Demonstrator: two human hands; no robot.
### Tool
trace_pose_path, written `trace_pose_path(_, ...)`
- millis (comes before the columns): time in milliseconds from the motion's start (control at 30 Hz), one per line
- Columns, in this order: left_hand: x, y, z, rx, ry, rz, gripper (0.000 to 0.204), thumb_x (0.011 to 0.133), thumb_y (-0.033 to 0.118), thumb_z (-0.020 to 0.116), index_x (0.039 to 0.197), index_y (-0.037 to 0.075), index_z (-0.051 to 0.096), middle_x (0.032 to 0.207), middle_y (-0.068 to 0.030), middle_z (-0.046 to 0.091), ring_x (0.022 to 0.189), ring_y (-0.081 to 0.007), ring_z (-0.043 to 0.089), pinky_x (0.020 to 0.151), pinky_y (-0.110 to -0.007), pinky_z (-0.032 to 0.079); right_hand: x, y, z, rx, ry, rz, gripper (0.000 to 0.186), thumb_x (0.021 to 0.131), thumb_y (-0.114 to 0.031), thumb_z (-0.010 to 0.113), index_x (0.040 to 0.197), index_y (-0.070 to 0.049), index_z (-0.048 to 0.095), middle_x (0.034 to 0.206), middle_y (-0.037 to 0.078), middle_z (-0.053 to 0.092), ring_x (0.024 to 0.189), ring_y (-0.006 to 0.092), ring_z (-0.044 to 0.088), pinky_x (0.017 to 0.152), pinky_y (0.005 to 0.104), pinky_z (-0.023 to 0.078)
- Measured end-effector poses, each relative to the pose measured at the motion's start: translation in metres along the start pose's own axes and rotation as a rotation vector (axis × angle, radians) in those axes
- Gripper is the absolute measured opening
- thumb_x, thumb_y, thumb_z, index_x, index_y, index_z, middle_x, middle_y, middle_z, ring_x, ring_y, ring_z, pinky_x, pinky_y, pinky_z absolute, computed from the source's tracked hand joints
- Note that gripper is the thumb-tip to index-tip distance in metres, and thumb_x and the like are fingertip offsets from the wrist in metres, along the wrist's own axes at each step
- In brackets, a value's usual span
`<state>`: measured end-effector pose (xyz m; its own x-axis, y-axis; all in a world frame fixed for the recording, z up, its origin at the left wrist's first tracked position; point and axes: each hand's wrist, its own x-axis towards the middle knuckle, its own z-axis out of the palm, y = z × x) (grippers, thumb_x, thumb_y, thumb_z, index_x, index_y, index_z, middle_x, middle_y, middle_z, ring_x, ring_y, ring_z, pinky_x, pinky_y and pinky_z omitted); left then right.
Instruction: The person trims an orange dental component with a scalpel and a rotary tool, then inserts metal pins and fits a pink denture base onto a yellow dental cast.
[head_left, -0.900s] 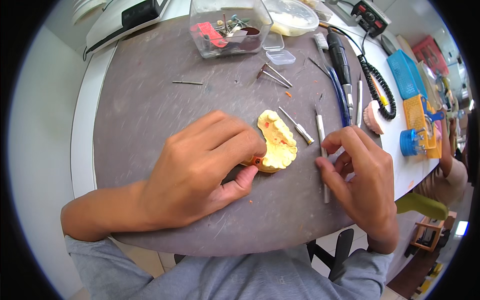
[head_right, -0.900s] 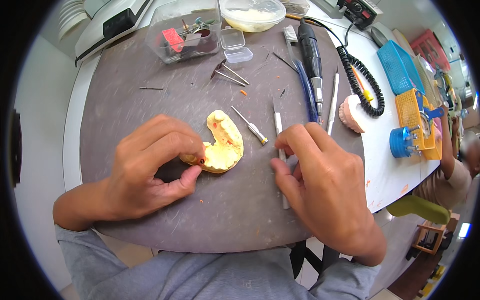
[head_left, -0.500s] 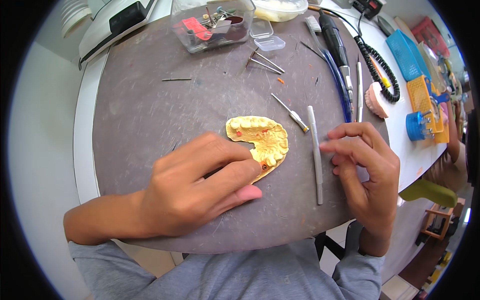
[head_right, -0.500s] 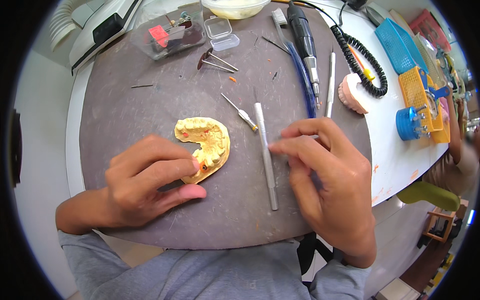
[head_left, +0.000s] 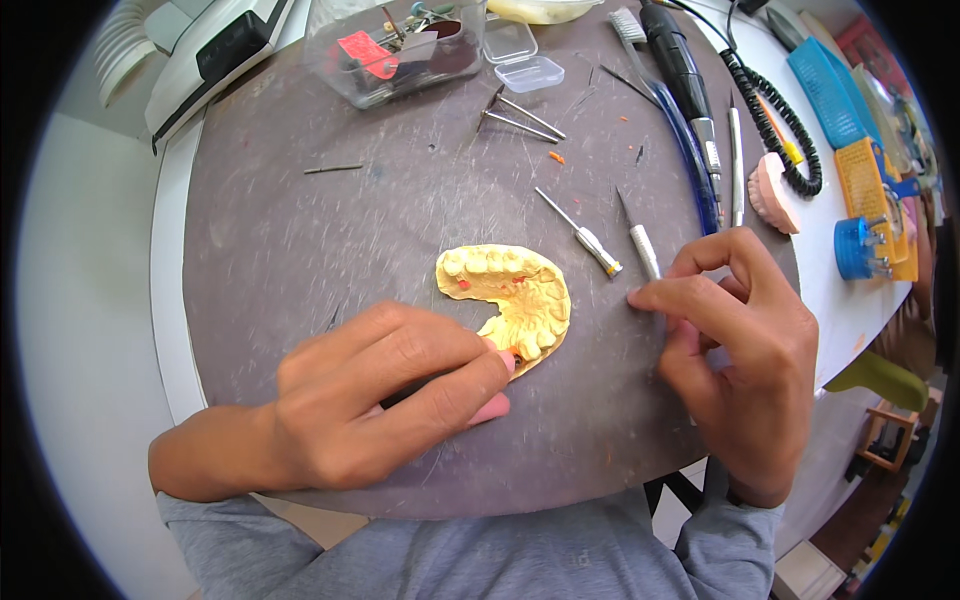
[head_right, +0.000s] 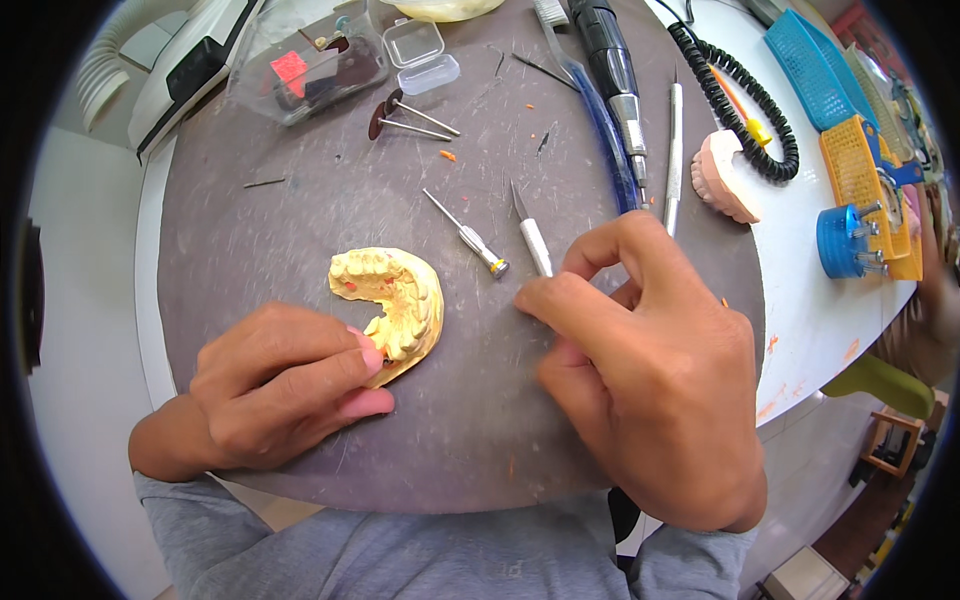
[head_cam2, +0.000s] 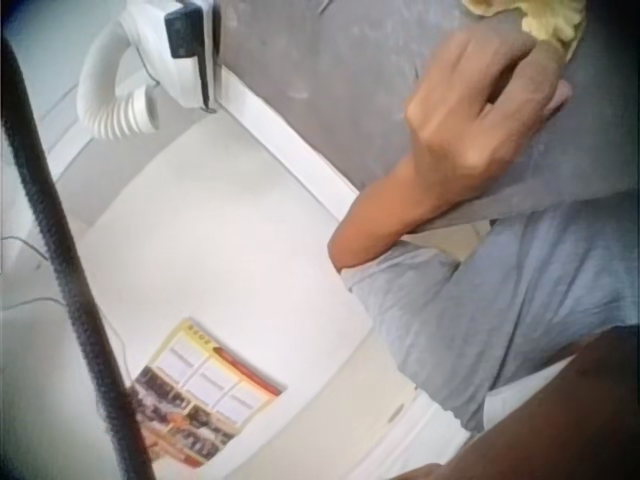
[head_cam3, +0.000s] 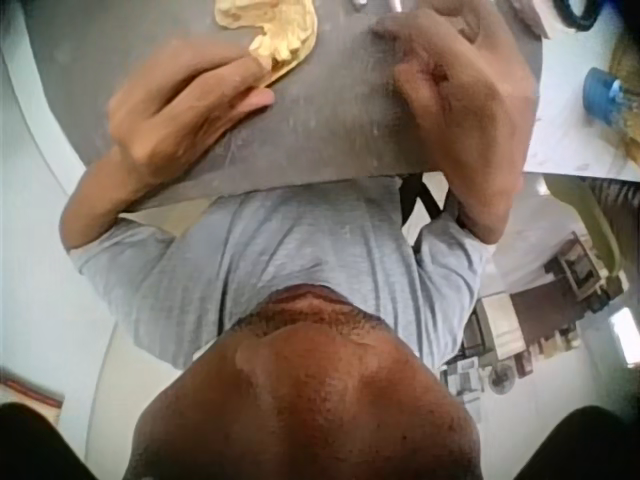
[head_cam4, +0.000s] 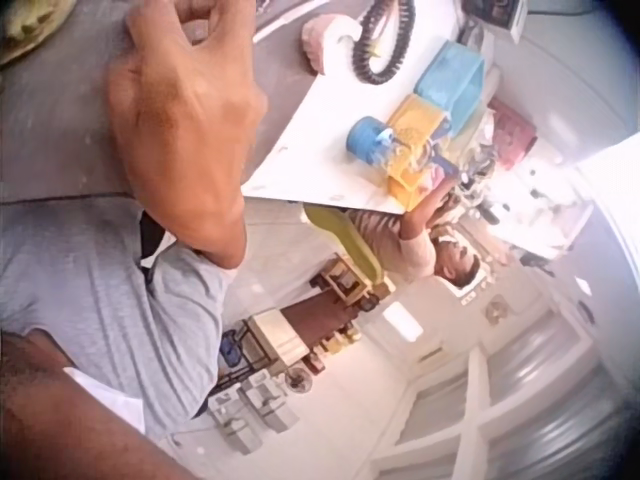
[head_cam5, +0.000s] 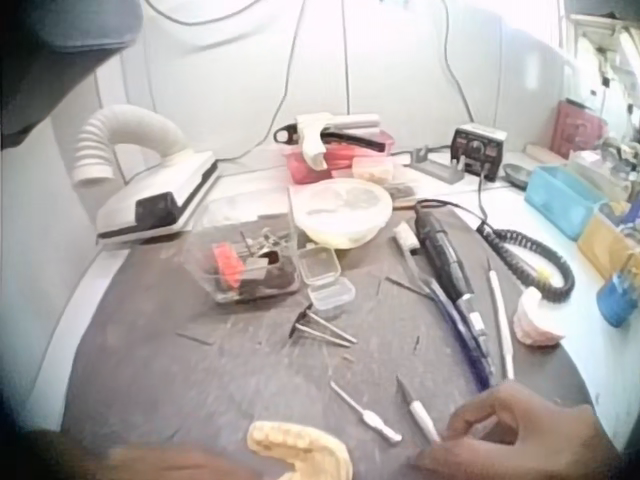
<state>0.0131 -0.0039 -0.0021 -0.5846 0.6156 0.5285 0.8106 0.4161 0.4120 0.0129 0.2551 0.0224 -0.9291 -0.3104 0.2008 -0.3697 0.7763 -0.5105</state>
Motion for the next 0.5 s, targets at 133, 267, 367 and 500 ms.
trace_pose_path(133, 0.0009, 0.0002, -0.0009, -0.011, -0.007, -0.014, 0.039, 0.065, 0.011, 0.092, 0.097, 0.0, 0.074, 0.084, -0.0098, 0.069, 0.073, -0.0216, 0.069, 0.06, -0.029, 0.055, -0.0013, -0.0004, -0.0023, 0.041, -0.009, 0.047, 0.027, 0.072, 0.012, 0.061, 0.092, -0.001, 0.076, 0.097, 0.013, 0.065, 0.071, 0.0199, 0.067, 0.063, 0.0273, 0.051)
trace_pose_path(267, 0.0002, -0.0003, 0.001, -0.011, 0.009, -0.02, 0.04, 0.064, 0.011, 0.093, 0.097, 0.001, 0.073, 0.085, -0.0099, 0.069, 0.073, -0.0217, 0.069, 0.059, -0.029, 0.055, -0.0013, -0.0031, -0.0012, 0.049, -0.026, 0.087, 0.026, 0.074, 0.01, 0.06, 0.092, 0.0, 0.076, 0.098, 0.013, 0.066, 0.07, 0.0182, 0.065, 0.063, 0.0275, 0.051)
trace_pose_path(367, -0.0025, 0.0016, 0.0024, -0.024, 0.024, -0.068, 0.041, 0.064, 0.008, 0.092, 0.099, 0.001, 0.072, 0.086, -0.0108, 0.069, 0.075, -0.0232, 0.069, 0.062, -0.03, 0.055, -0.0022, -0.0002, 0.0027, 0.048, 0.021, 0.051, 0.026, 0.075, 0.01, 0.06, 0.093, 0.0, 0.076, 0.095, 0.013, 0.065, 0.068, 0.016, 0.061, 0.06, 0.0263, 0.048)
trace_pose_path(500, 0.0001, -0.0019, 0.0005, -0.063, 0.017, -0.14, 0.043, 0.063, -0.001, 0.089, 0.101, 0.0, 0.07, 0.091, -0.0124, 0.069, 0.081, -0.0246, 0.068, 0.069, -0.031, 0.055, -0.0034, 0.0063, 0.0006, 0.076, 0.058, 0.005, 0.028, 0.078, 0.011, 0.059, 0.098, 0.0, 0.076, 0.09, 0.013, 0.062, 0.069, 0.0147, 0.057, 0.06, 0.0239, 0.043)
